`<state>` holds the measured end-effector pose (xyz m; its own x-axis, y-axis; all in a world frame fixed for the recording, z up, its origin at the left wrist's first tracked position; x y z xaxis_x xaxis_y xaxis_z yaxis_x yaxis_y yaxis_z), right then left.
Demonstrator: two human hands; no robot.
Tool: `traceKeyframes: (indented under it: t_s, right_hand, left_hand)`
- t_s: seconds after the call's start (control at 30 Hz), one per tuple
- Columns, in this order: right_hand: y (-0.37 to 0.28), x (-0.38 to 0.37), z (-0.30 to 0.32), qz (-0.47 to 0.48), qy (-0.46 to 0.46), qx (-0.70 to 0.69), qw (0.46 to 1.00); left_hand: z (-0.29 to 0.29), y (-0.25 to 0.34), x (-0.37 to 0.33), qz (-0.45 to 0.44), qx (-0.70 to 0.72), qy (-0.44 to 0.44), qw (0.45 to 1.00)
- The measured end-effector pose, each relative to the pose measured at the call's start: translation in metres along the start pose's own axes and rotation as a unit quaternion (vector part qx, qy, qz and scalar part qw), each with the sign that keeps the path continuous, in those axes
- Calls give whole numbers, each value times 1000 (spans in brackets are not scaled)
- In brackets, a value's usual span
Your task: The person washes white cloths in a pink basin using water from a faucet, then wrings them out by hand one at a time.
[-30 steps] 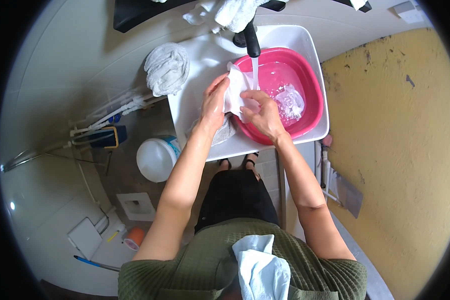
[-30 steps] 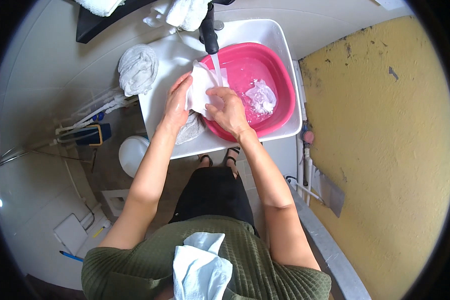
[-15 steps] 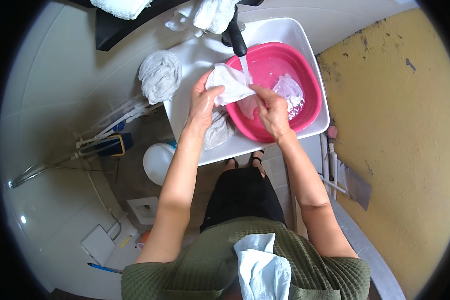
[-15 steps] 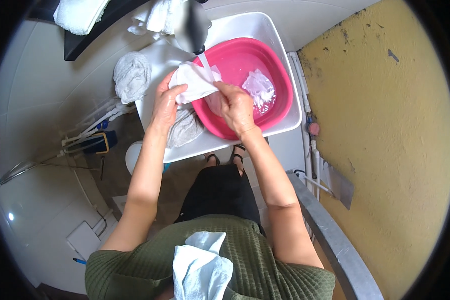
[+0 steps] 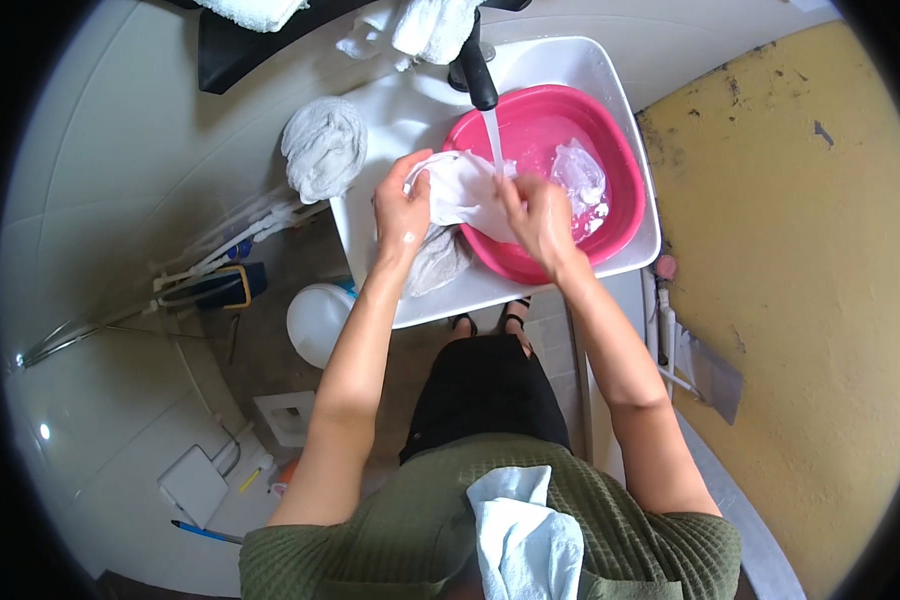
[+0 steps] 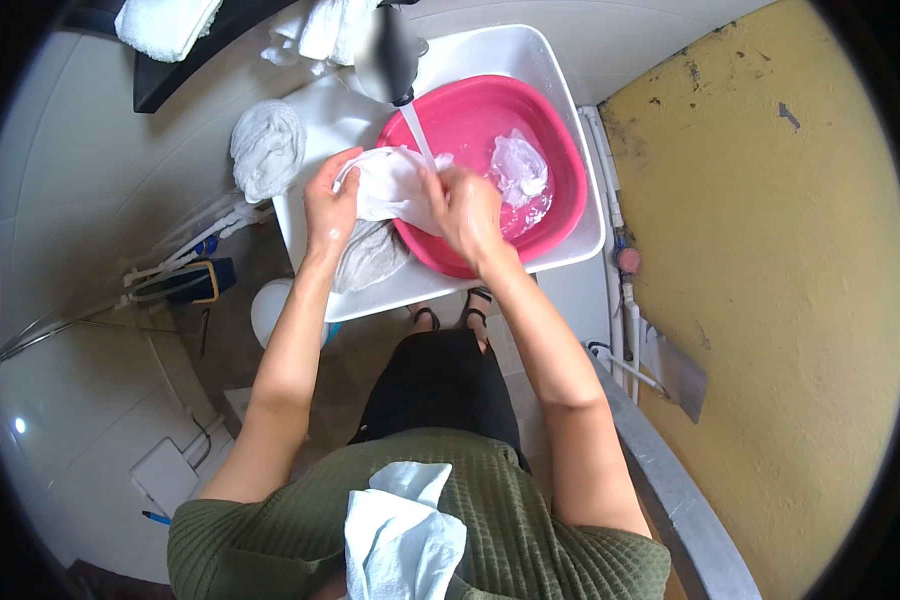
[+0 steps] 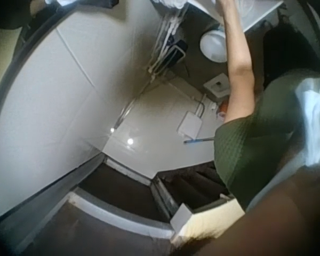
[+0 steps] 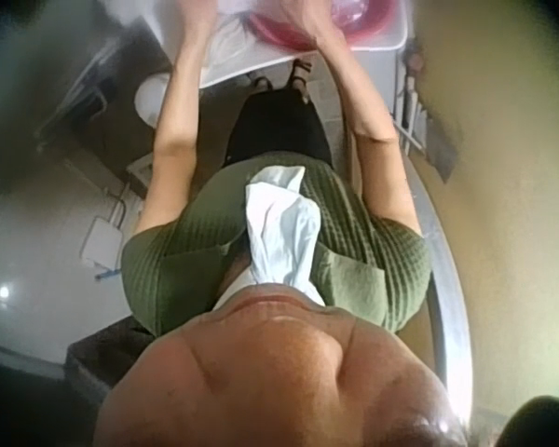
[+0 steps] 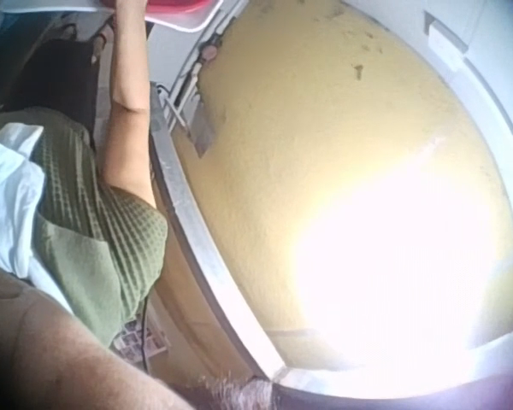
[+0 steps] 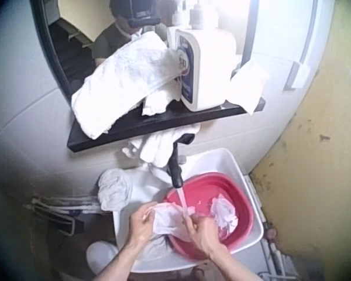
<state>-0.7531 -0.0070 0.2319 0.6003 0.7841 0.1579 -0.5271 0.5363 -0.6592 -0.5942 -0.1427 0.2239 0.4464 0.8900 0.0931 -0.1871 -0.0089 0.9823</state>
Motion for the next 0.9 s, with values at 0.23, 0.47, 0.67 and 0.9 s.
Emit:
traceKeyframes:
  t_s: [0.23, 0.47, 0.67, 0.9]
  right_hand:
    - [33, -73, -49, -30, -43, -80, 995]
    - [19, -57, -53, -1, -70, -292, 954]
    - [16, -45, -59, 0, -140, -269, 953]
    - [25, 3, 15, 94, 156, -149, 972]
  left_hand:
    - [14, 4, 8, 23, -108, 39, 993]
    - [22, -41, 12, 176, 6, 26, 984]
    - [10, -11, 7, -20, 109, 34, 993]
    - [-7, -17, 9, 83, 136, 36, 987]
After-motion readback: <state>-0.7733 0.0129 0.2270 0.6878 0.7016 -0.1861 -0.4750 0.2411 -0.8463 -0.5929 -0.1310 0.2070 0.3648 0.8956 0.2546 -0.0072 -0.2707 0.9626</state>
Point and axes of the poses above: each hand's wrist, its own x-axis away from the middle knuckle, its own z-axis out of the back of the hand, y = z × x, the point moved 9 cm from there along -x, towards the middle knuckle, and after that the axes turned 10 degrees about x, right-handed, at the moved point
